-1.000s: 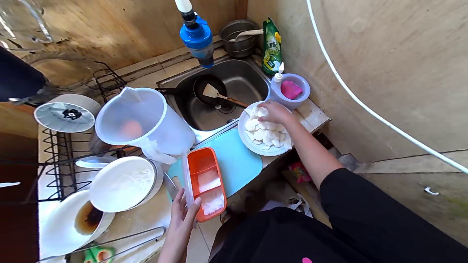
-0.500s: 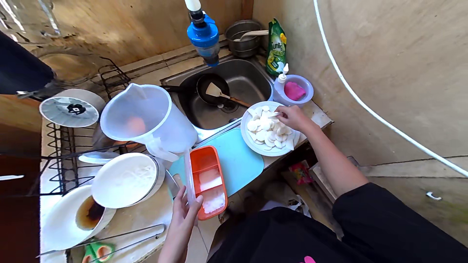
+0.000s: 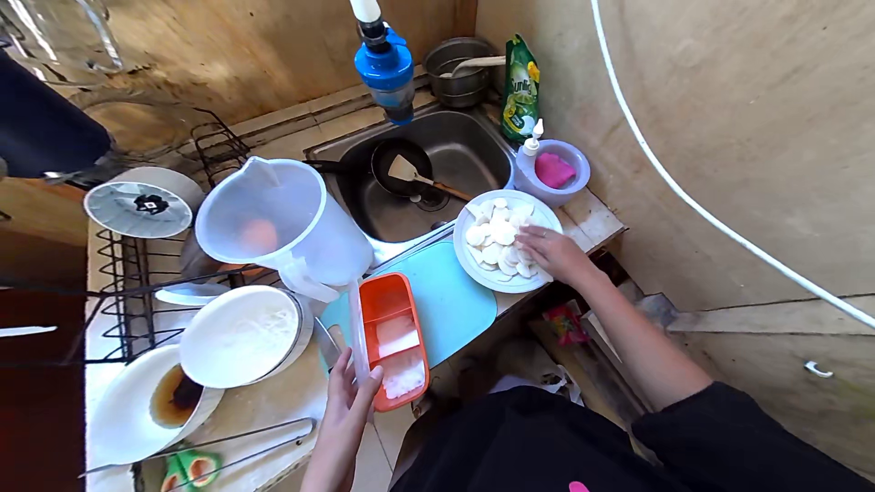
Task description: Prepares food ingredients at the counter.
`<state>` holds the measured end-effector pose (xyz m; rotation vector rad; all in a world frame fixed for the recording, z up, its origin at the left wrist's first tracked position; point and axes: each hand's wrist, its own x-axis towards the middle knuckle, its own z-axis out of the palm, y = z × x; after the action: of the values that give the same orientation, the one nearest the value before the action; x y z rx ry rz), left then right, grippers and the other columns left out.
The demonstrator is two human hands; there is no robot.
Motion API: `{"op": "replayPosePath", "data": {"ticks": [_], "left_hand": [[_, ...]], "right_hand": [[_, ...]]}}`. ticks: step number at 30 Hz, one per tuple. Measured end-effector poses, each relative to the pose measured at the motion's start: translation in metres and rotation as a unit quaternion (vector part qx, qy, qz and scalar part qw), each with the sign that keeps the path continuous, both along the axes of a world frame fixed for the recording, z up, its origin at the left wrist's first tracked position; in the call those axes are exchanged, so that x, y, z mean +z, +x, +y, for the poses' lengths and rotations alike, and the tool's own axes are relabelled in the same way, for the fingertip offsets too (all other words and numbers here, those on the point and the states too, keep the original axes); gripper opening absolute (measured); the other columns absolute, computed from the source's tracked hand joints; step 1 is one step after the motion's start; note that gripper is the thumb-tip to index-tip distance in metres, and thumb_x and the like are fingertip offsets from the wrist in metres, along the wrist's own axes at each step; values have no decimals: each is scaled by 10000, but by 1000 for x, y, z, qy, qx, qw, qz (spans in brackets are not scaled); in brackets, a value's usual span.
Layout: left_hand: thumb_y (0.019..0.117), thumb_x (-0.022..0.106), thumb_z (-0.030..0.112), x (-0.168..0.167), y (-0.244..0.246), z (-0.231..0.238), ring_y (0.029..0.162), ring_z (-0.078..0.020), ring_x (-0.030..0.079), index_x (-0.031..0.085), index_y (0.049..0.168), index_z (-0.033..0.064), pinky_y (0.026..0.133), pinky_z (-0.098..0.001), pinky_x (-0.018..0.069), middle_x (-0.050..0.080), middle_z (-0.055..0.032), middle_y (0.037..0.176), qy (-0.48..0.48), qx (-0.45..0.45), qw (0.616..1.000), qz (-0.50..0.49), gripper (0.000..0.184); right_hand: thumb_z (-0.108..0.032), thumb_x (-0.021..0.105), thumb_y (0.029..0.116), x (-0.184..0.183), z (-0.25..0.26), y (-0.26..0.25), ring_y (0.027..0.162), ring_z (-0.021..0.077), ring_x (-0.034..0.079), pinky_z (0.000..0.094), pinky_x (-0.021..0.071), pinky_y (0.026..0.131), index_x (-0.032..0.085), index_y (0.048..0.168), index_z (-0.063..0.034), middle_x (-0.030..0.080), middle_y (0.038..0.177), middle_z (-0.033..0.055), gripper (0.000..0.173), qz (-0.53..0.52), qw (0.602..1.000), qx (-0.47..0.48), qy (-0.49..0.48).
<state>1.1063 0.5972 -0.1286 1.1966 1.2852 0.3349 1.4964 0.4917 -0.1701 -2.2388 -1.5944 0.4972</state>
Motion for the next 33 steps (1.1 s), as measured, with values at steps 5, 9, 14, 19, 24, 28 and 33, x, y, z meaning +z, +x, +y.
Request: {"op": "replayPosePath", "data": {"ticks": [5,9,14,19,24,28,33], "left_hand": [[923,581,384,0,0,0,1310,-273,527,176,1618,113,973,-449,517,392,-205,1550,7,-8,1000,6,848],[932,571,368,0,0,1,1315,-271,520,165,1623,120,968,-461,514,380,-197,1562,3,-6,1000,4,840],[934,568,361,3,0,1,1322,-285,509,152,1620,96,968,-456,514,367,-222,1560,5,-15,1000,5,845],[943,566,362,4,-1,0,1327,-291,512,140,1624,98,975,-459,515,366,-225,1564,4,-17,1000,9,845],[940,568,369,2,-1,1,1323,-288,515,143,1622,105,966,-461,519,363,-216,1572,0,-18,1000,8,846],[937,590,375,6,3,-1,1272,-258,559,176,1616,109,946,-429,534,429,-188,1529,4,-4,1000,1,838],[965,589,338,8,0,1,1286,-269,562,159,1616,98,961,-444,543,439,-184,1526,-17,3,999,-33,817]], "right_hand": [[-142,540,1058,-18,-11,1,1399,357,528,499,413,1171,750,1226,-51,609,1440,181,283,40,998,-4,56],[-223,705,981,15,-16,2,1254,360,627,525,477,1079,748,1185,-27,666,1335,195,286,66,992,-92,48],[-149,715,969,20,-11,-11,1169,435,607,538,487,1037,607,1366,-32,514,1398,304,428,102,979,-118,-135],[-174,706,987,34,6,-3,1104,385,644,511,533,972,647,1247,22,581,1296,268,331,134,974,-161,-85],[-35,508,1044,27,64,0,1199,398,641,545,488,1059,704,1205,45,668,1262,246,266,38,995,-89,34],[81,544,961,8,111,-2,1405,392,499,581,409,1145,576,1435,-12,489,1549,197,483,3,998,20,-67],[-12,579,978,34,98,-30,1203,449,629,619,498,1015,710,1192,38,659,1274,265,256,-27,997,67,35]]}}
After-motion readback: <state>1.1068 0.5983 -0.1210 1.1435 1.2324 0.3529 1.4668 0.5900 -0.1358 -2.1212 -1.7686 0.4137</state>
